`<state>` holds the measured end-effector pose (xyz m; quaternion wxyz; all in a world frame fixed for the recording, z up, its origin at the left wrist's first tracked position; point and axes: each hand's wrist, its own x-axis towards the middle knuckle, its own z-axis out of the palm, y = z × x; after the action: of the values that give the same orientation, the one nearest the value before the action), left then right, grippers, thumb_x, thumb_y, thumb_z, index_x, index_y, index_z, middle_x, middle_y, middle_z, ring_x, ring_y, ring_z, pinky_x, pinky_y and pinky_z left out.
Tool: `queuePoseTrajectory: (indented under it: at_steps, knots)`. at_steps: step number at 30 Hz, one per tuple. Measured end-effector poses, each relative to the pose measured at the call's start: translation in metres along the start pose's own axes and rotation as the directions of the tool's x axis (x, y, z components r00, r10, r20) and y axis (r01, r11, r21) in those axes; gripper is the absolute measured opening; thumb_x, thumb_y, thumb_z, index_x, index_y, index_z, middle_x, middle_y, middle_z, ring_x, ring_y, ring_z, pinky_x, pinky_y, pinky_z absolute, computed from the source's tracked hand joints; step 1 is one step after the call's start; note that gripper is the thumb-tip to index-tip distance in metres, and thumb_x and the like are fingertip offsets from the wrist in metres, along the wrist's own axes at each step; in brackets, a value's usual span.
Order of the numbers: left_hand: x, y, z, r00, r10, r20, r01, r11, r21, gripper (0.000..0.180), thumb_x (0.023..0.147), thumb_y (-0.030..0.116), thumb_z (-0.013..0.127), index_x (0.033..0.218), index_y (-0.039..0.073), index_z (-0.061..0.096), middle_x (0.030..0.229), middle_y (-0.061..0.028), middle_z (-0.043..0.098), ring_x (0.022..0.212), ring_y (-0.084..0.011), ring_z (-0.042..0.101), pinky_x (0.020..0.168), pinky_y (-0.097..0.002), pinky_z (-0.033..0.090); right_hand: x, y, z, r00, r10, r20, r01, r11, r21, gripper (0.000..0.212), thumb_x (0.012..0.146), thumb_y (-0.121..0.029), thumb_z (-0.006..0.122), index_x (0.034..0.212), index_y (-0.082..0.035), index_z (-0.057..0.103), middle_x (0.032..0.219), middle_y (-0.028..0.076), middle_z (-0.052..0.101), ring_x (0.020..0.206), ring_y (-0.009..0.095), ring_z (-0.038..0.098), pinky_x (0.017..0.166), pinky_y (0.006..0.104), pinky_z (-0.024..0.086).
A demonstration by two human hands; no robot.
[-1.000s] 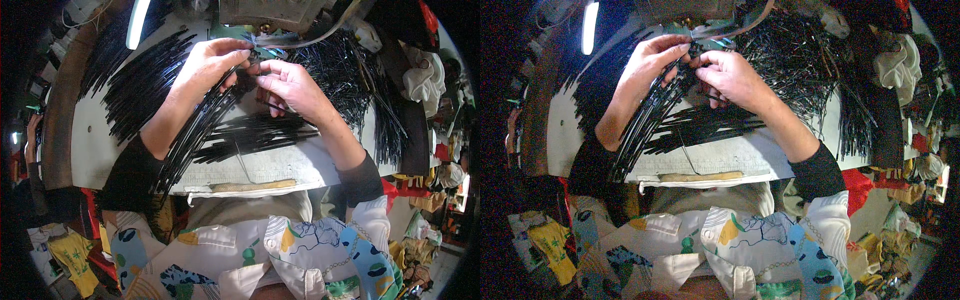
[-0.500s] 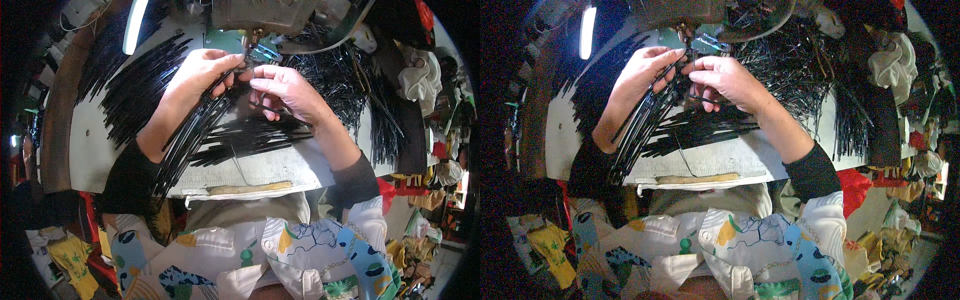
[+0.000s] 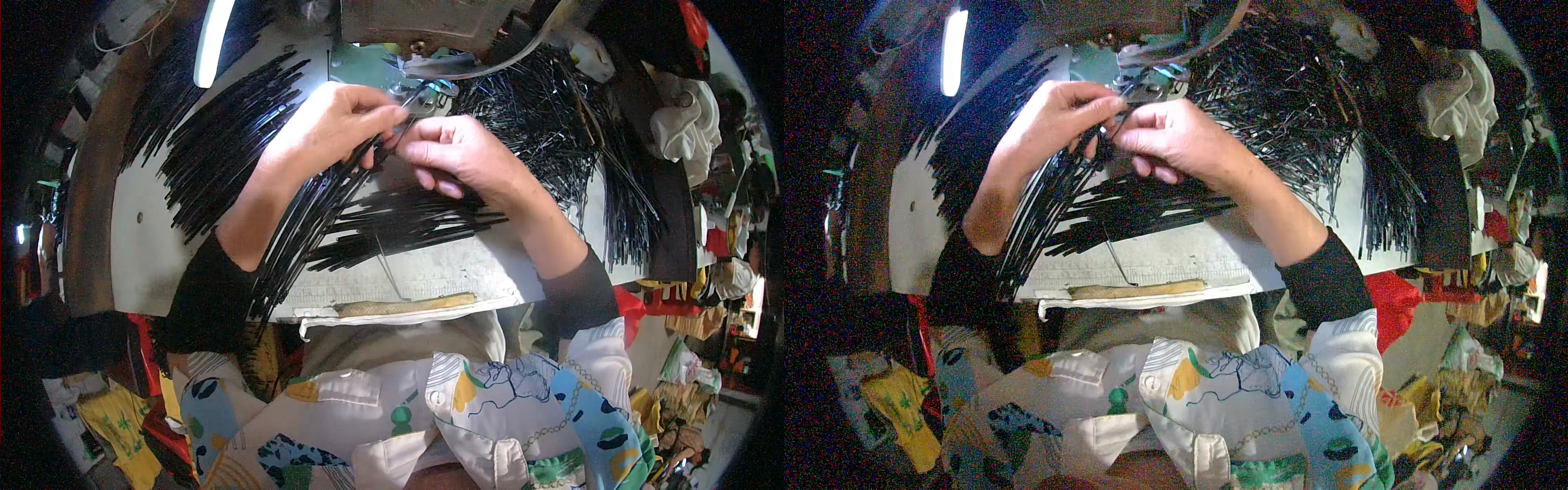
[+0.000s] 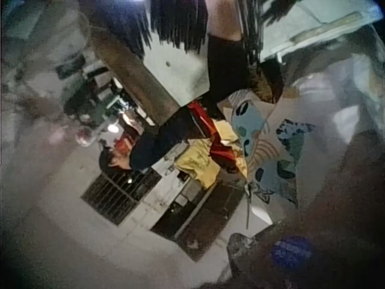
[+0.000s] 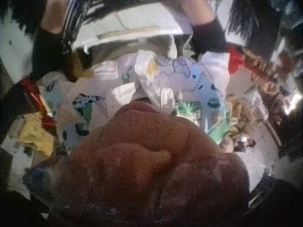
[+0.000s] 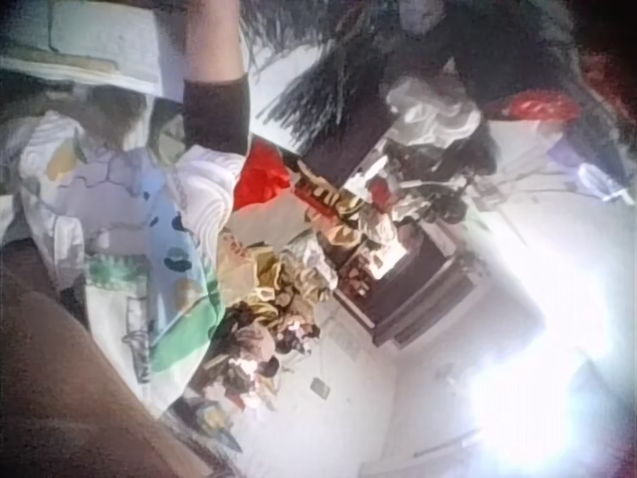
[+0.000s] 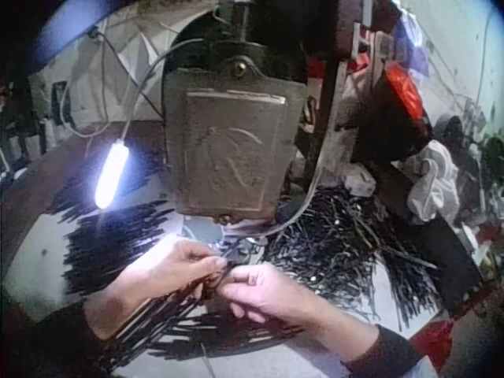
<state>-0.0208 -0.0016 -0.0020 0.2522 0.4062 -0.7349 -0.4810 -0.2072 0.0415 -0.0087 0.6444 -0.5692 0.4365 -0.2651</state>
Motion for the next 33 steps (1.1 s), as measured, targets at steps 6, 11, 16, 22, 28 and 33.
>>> queuePoseTrajectory:
  at_steps: [6,11,16,22,28,33]
  knots:
    - [0.001,-0.006,-0.006,0.978,-0.084,0.189,0.091,0.995,-0.029,0.026,0.082,0.026,0.061,0.086,0.0,0.062,0.067,-0.0033,0.061,0.049,-0.0064,0.056,0.04,-0.0171,0.039,0.003,0.004,-0.015,0.99,0.004,-0.139,0.009,0.996,0.093,0.018,0.082,-0.021,0.061,0.089,-0.005,0.059,0.062,0.0,0.056,0.043,0.003,0.046,0.039,0.0159,0.036]
    - [-0.002,-0.009,-0.012,0.962,-0.152,0.225,0.218,0.927,-0.306,0.021,0.077,0.02,0.068,0.078,0.0,0.064,0.062,-0.0035,0.058,0.044,-0.006,0.051,0.041,-0.016,0.038,0.004,0.007,-0.029,0.996,-0.023,-0.082,0.046,0.954,0.296,0.021,0.082,-0.018,0.061,0.097,-0.004,0.057,0.073,0.005,0.061,0.053,0.007,0.055,0.046,0.0187,0.046]
    - [0.0,-0.012,-0.007,0.965,-0.135,0.226,0.206,0.922,-0.329,0.018,0.077,0.018,0.067,0.079,0.001,0.064,0.06,-0.0025,0.057,0.043,-0.0049,0.048,0.04,-0.0163,0.035,0.004,0.009,-0.034,0.996,-0.039,-0.084,0.07,0.913,0.401,0.027,0.084,-0.02,0.059,0.104,-0.003,0.055,0.083,0.011,0.064,0.064,0.013,0.063,0.056,0.0237,0.053]
    - [0.0,-0.008,-0.013,0.974,-0.103,0.199,0.148,0.963,-0.223,0.023,0.082,0.025,0.063,0.078,0.002,0.063,0.057,-0.0011,0.055,0.042,-0.003,0.044,0.038,-0.0164,0.032,0.006,0.006,-0.027,0.982,-0.056,-0.178,0.125,0.904,0.408,0.025,0.086,-0.019,0.056,0.102,0.001,0.055,0.082,0.013,0.063,0.063,0.012,0.062,0.054,0.0213,0.053]
    - [0.004,-0.018,-0.025,0.993,-0.119,-0.018,0.113,0.974,-0.195,0.027,0.084,0.033,0.059,0.074,0.007,0.059,0.052,0.0037,0.048,0.041,-0.0021,0.04,0.037,-0.0167,0.026,0.009,0.009,-0.033,0.919,-0.098,-0.381,0.267,0.866,0.422,0.022,0.087,-0.017,0.054,0.101,0.0,0.055,0.088,0.015,0.064,0.067,0.015,0.063,0.059,0.0263,0.055]
    - [0.006,-0.021,-0.019,0.991,-0.106,-0.085,0.071,0.936,-0.343,0.027,0.084,0.029,0.06,0.065,0.012,0.052,0.05,0.0061,0.041,0.04,-0.0008,0.032,0.035,-0.0173,0.02,0.013,0.012,-0.032,0.907,-0.149,-0.394,0.33,0.833,0.444,0.017,0.087,-0.01,0.05,0.099,0.002,0.052,0.09,0.019,0.063,0.067,0.018,0.063,0.059,0.0286,0.056]
